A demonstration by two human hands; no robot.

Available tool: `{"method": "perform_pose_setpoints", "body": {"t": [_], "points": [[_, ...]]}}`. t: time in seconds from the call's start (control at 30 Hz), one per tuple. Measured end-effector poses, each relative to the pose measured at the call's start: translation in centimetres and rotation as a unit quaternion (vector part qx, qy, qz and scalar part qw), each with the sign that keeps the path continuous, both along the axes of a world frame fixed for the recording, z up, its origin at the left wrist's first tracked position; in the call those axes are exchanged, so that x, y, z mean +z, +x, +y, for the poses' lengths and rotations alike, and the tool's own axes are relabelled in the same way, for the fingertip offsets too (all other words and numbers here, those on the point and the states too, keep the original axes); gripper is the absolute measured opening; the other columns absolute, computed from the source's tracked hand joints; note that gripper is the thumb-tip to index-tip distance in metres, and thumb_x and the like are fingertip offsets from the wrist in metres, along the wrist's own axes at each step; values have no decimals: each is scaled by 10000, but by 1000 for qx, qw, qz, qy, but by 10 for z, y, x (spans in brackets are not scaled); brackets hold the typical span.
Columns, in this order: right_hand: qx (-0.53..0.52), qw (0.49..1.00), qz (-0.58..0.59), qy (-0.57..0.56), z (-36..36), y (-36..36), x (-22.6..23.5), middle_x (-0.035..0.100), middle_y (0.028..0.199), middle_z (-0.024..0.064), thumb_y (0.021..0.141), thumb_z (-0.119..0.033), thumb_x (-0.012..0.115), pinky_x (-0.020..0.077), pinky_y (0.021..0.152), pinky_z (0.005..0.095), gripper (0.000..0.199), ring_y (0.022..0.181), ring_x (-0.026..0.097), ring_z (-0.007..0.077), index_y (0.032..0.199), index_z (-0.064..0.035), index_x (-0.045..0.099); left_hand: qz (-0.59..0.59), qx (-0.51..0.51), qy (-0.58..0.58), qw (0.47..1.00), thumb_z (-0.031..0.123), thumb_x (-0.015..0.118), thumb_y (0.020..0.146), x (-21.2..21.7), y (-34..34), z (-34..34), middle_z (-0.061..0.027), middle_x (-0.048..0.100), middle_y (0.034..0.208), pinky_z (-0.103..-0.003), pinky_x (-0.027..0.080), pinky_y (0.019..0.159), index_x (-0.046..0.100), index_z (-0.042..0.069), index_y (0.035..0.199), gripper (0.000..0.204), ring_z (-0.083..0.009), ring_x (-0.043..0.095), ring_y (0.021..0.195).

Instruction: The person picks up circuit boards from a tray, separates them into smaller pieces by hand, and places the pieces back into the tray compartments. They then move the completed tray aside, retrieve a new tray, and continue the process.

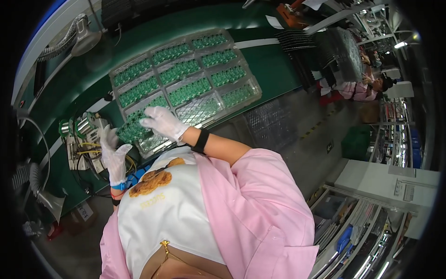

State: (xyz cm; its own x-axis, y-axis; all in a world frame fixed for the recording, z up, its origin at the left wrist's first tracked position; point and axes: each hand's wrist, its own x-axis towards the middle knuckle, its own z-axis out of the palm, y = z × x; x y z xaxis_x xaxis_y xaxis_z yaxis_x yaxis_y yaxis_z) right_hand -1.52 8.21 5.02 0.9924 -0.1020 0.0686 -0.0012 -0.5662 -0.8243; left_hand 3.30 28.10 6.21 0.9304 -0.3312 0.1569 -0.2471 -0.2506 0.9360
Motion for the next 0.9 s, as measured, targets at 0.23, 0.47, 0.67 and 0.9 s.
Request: {"method": "perform_pose_setpoints", "body": {"t": [0.23,0.47,0.67,0.9], "points": [[76,947,199,240,17,-23,-5,436,653,115,863,-244,607,384,566,361,267,597,429,215,792,-6,509,-120,-306,56,943,-99,587,595,-52,3,54,-64,673,931,-370,443,918,632,73,1049,488,-262,575,1040],[288,945,-154,16,33,-31,-9,420,624,43,855,-164,628,326,458,259,183,569,432,124,831,-12,530,282,-260,-81,920,42,633,779,-92,-20,85,-97,636,950,-293,523,692,601,2,898,129,-225,645,834],[-52,837,275,470,51,-11,-45,541,665,39,869,-170,625,403,445,209,191,422,460,117,870,4,545,419,-165,-300,841,-34,558,765,-55,-15,97,-114,656,978,-329,483,866,640,36,997,256,-212,603,998],[-28,969,242,-36,79,11,-103,633,773,189,730,-211,756,511,597,357,339,690,660,267,885,11,552,389,-18,-379,840,78,526,883,-37,-17,91,-156,613,1094,-310,489,869,553,-54,1108,262,-207,605,993]]}}
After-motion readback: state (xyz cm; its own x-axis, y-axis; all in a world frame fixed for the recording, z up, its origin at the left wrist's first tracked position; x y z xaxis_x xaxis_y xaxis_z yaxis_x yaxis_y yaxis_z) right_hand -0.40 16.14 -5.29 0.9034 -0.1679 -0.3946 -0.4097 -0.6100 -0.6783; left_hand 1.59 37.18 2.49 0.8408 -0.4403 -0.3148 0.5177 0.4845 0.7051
